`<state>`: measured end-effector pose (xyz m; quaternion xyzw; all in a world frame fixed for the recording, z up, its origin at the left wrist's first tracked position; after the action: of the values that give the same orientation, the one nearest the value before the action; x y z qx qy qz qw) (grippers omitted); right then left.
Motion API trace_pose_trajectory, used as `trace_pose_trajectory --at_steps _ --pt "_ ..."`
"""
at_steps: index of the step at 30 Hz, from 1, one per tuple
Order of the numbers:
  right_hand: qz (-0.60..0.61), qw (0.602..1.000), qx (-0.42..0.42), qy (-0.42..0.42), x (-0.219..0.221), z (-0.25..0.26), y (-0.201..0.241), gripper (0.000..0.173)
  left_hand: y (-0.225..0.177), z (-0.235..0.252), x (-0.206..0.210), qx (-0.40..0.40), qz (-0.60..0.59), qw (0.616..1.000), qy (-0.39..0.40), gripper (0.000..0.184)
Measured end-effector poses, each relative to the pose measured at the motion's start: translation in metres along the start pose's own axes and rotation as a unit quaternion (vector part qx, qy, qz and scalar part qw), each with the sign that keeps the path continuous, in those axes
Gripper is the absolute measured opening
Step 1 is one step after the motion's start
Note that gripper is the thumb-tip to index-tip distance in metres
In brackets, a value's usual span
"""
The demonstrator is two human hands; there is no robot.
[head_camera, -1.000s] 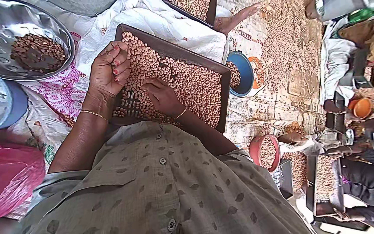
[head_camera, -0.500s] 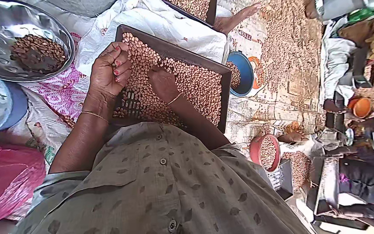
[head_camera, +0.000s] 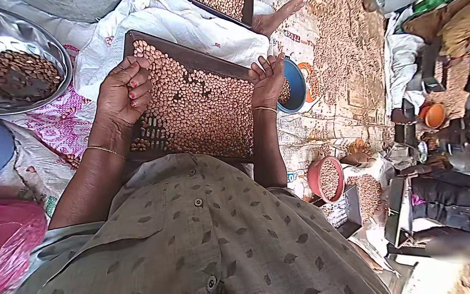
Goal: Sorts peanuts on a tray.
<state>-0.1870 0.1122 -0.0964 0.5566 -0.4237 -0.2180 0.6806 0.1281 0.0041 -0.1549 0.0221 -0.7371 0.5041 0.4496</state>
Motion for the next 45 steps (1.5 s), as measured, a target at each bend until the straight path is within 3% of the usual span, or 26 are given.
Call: trace_pose_trajectory --at_steps 3,6,8,9,12,17,20,22,24,26,30,32,37,40,42,43,45 --pt "-0.09 0.985 0.028 0.146 0.005 -0.028 -0.017 0.029 0.0 0.002 -0.001 0.005 0.001 1.0 -0.009 0.033" --pt "-0.189 0.911 0.133 0.34 0.028 -0.075 -0.047 0.026 0.0 -0.001 -0.003 0.006 0.007 1.0 -0.02 0.032" --pt "-0.208 0.864 0.217 0.404 0.035 -0.09 -0.068 0.036 0.002 0.0 -0.005 0.008 0.01 1.0 -0.014 0.033" --pt "-0.202 0.864 0.247 0.391 0.034 -0.088 -0.075 0.038 0.002 0.0 -0.005 0.008 0.013 1.0 -0.013 0.033" --pt "-0.157 0.92 0.253 0.256 0.014 -0.058 -0.075 0.034 0.001 -0.002 -0.004 0.006 0.011 1.0 -0.019 0.034" --pt "-0.084 0.989 0.12 0.032 -0.028 -0.03 -0.044 0.028 0.0 -0.003 -0.001 0.006 0.008 1.0 -0.018 0.035" --pt "-0.111 0.992 0.047 0.047 -0.024 -0.038 -0.033 0.032 -0.001 -0.002 -0.001 0.01 -0.001 1.0 -0.015 0.034" --pt "-0.156 0.979 0.022 0.133 -0.004 -0.057 -0.035 0.031 -0.002 -0.002 -0.001 0.017 -0.006 1.0 -0.011 0.034" --pt "-0.189 0.941 0.001 0.28 0.024 -0.087 -0.046 0.031 -0.002 -0.002 -0.003 0.026 -0.011 1.0 -0.006 0.034" --pt "-0.202 0.875 -0.02 0.439 0.057 -0.127 -0.057 0.028 -0.001 -0.001 -0.006 0.037 -0.017 0.999 0.001 0.034" --pt "-0.273 0.649 -0.062 0.707 0.088 -0.186 -0.091 0.023 -0.002 -0.001 -0.007 0.048 -0.058 0.997 0.002 0.034" --pt "-0.276 0.589 -0.073 0.756 0.08 -0.191 -0.103 0.025 -0.002 -0.003 -0.007 0.044 -0.076 0.996 -0.005 0.035" --pt "-0.289 0.593 -0.006 0.752 0.029 -0.158 -0.069 0.018 -0.002 -0.002 -0.006 0.041 -0.066 0.997 -0.002 0.034" --pt "-0.306 0.621 0.138 0.708 -0.007 -0.126 -0.035 0.014 -0.003 -0.002 -0.005 0.046 -0.075 0.996 0.003 0.034" --pt "-0.327 0.662 0.2 0.644 -0.023 -0.104 -0.018 0.011 -0.004 -0.003 -0.006 0.055 -0.085 0.995 0.005 0.034" --pt "-0.325 0.701 0.182 0.608 -0.028 -0.094 -0.015 0.014 -0.005 -0.003 -0.006 0.062 -0.09 0.994 0.005 0.034" --pt "-0.309 0.793 0.063 0.522 -0.025 -0.085 -0.02 0.016 -0.006 -0.003 -0.006 0.077 -0.101 0.992 -0.001 0.034"
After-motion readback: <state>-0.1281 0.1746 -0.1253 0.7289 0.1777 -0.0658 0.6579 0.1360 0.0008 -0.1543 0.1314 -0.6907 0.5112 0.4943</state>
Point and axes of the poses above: each hand's wrist, its own z-axis towards the middle knuckle, its own x-axis out of the palm, y = z × x, the point moved 3 cm from there along z, towards the middle knuckle, and after that the axes turned 6 degrees about z, right-handed, at the moved point
